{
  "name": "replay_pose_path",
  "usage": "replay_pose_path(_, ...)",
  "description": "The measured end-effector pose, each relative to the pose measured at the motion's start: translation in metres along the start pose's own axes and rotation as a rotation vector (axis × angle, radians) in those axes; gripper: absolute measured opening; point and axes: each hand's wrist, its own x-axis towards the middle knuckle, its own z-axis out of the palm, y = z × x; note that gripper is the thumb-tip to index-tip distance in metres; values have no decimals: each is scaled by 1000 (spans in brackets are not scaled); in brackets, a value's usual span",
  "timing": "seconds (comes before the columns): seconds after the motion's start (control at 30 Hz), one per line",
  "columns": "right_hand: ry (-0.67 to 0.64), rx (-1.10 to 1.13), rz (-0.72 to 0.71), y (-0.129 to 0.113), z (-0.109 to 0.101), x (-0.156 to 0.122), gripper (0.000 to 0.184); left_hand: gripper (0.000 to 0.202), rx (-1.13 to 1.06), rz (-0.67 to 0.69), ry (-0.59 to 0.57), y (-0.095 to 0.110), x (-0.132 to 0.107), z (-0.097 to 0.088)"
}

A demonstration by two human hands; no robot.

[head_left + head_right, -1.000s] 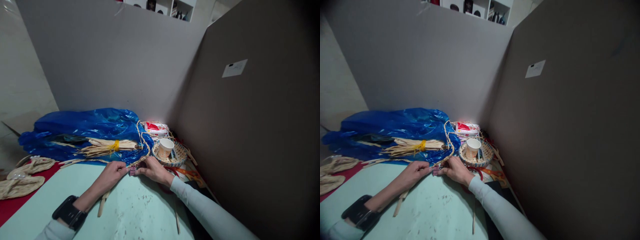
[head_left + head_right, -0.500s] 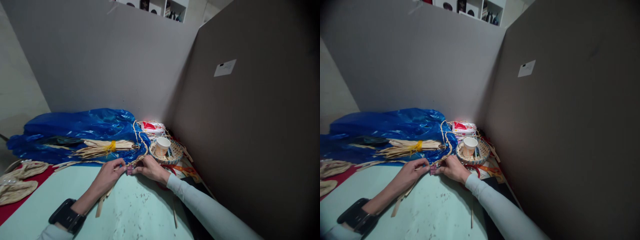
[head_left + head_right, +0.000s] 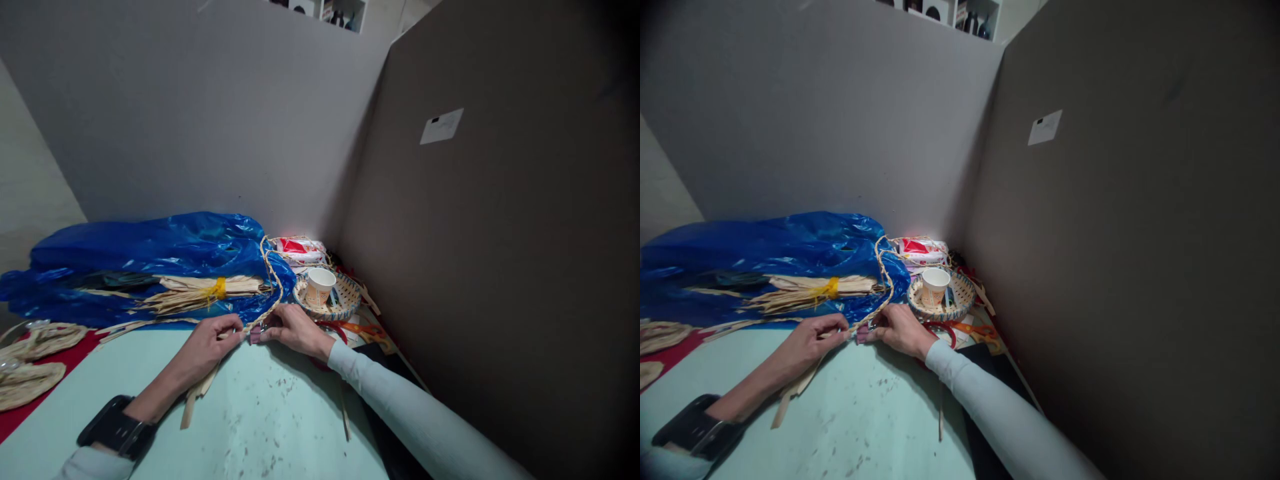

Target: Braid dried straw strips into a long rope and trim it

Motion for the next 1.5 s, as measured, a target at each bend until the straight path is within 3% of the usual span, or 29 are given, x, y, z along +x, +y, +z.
replay_pose_path(0.43, 8, -12, 20, -1, 2, 1, 25, 26, 134, 41, 40, 1, 2, 6)
replay_pose_path(0.63, -5, -8, 14, 2, 2, 1, 23, 26, 178, 104, -45, 9, -1, 14)
replay_pose_path(0.97, 4, -14, 61, -2, 0, 1, 25, 27, 142, 21, 26, -4, 6, -3)
replay_pose_path(1.27, 16, -13, 60, -2, 1, 3, 18, 29, 134, 17, 1, -2, 5, -1)
replay_pose_path(1.5, 4, 4, 24, 0, 1, 3, 23, 29, 137, 16, -17, 2, 6, 3)
